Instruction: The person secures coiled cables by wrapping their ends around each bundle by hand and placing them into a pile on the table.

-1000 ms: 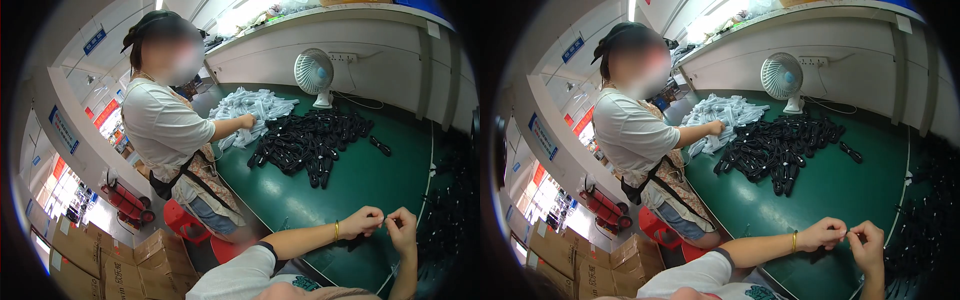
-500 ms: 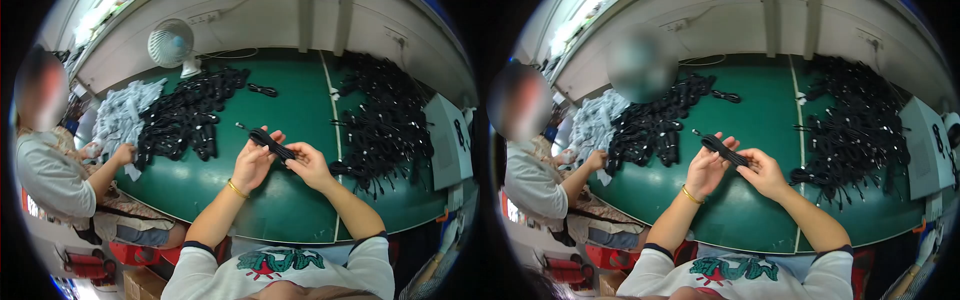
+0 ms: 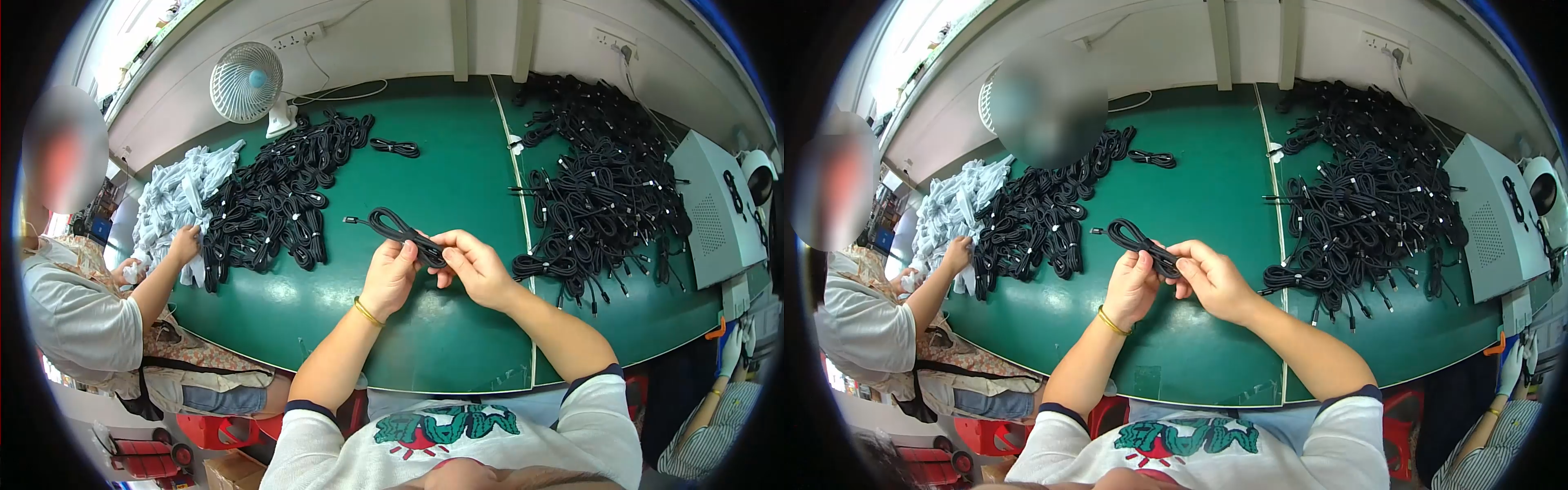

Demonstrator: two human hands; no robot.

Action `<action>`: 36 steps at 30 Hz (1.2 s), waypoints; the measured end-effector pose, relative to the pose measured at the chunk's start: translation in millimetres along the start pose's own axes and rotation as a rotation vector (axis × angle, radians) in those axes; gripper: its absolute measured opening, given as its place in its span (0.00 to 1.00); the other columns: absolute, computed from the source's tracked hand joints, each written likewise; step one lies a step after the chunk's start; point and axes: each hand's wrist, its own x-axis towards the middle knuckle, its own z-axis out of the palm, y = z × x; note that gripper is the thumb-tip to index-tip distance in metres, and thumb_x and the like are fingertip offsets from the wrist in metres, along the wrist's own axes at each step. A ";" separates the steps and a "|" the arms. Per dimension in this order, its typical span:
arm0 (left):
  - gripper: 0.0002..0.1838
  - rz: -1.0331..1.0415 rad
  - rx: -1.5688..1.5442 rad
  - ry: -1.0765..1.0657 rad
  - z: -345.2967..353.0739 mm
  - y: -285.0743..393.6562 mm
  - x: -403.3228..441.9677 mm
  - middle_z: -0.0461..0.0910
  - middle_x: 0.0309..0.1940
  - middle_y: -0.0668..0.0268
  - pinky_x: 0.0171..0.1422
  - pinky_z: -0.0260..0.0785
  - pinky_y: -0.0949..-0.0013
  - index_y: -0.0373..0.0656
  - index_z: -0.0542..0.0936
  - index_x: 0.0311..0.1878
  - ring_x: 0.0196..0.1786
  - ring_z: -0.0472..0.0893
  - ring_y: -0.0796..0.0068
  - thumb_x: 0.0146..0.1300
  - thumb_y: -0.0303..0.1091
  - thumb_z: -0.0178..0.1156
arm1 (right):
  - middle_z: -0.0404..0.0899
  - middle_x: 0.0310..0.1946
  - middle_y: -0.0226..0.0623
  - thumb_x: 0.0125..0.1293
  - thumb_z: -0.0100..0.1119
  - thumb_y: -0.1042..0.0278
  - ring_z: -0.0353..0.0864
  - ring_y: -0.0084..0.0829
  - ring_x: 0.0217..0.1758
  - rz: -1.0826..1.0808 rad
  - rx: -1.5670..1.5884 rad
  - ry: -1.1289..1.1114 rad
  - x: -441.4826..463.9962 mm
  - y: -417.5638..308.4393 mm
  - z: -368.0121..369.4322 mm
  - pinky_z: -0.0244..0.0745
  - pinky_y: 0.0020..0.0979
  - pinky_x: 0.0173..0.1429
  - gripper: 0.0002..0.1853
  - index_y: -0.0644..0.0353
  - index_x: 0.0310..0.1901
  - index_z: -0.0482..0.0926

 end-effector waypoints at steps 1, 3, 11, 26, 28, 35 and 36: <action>0.11 0.001 0.006 0.001 -0.6 -0.5 -0.4 0.75 0.38 0.66 0.47 0.68 0.70 0.41 0.71 0.43 0.39 0.75 0.74 0.64 0.38 0.51 | 0.74 0.33 0.35 0.68 0.41 0.69 0.73 0.19 0.29 -0.018 -0.018 0.010 -1.0 -0.5 1.8 0.72 0.20 0.34 0.12 0.66 0.49 0.66; 0.11 -0.010 0.001 0.006 2.8 0.3 -0.2 0.75 0.38 0.66 0.46 0.67 0.70 0.41 0.72 0.43 0.40 0.75 0.75 0.65 0.38 0.50 | 0.74 0.33 0.35 0.68 0.40 0.70 0.73 0.18 0.29 -0.001 -0.013 0.017 -1.5 -6.0 2.0 0.71 0.20 0.34 0.11 0.64 0.48 0.66; 0.12 -0.112 0.159 0.206 3.4 -9.7 4.4 0.76 0.35 0.70 0.42 0.67 0.77 0.42 0.73 0.42 0.36 0.74 0.83 0.65 0.40 0.49 | 0.73 0.30 0.36 0.49 0.60 0.71 0.74 0.37 0.36 -0.525 -1.083 0.210 1.3 -7.5 3.5 0.72 0.33 0.36 0.11 0.61 0.36 0.73; 0.15 0.150 0.622 0.166 5.3 -10.1 1.5 0.70 0.48 0.63 0.49 0.69 0.72 0.38 0.70 0.48 0.47 0.73 0.76 0.58 0.30 0.58 | 0.71 0.31 0.40 0.49 0.53 0.77 0.75 0.39 0.29 -0.580 -1.131 0.266 0.5 -3.4 1.7 0.72 0.35 0.32 0.10 0.64 0.35 0.71; 0.16 0.122 0.123 0.138 27.0 -4.7 1.7 0.67 0.52 0.59 0.55 0.66 0.66 0.40 0.66 0.52 0.52 0.72 0.69 0.61 0.28 0.53 | 0.72 0.31 0.41 0.50 0.53 0.77 0.76 0.39 0.29 -0.519 -1.105 0.238 -1.2 0.3 5.4 0.73 0.35 0.31 0.10 0.62 0.37 0.71; 0.15 -0.081 -0.071 0.357 19.3 -19.9 3.6 0.76 0.32 0.62 0.41 0.70 0.69 0.40 0.71 0.36 0.36 0.76 0.72 0.63 0.44 0.53 | 0.72 0.33 0.40 0.55 0.54 0.70 0.76 0.37 0.32 -0.597 -1.119 0.185 -1.3 16.2 20.5 0.74 0.32 0.32 0.08 0.61 0.37 0.72; 0.15 -0.060 -0.084 0.445 21.9 -19.3 6.3 0.75 0.28 0.64 0.36 0.69 0.70 0.41 0.70 0.34 0.32 0.75 0.74 0.63 0.45 0.52 | 0.73 0.31 0.39 0.56 0.53 0.69 0.77 0.36 0.30 -0.475 -1.193 0.143 -3.1 17.1 19.2 0.74 0.32 0.31 0.06 0.62 0.33 0.72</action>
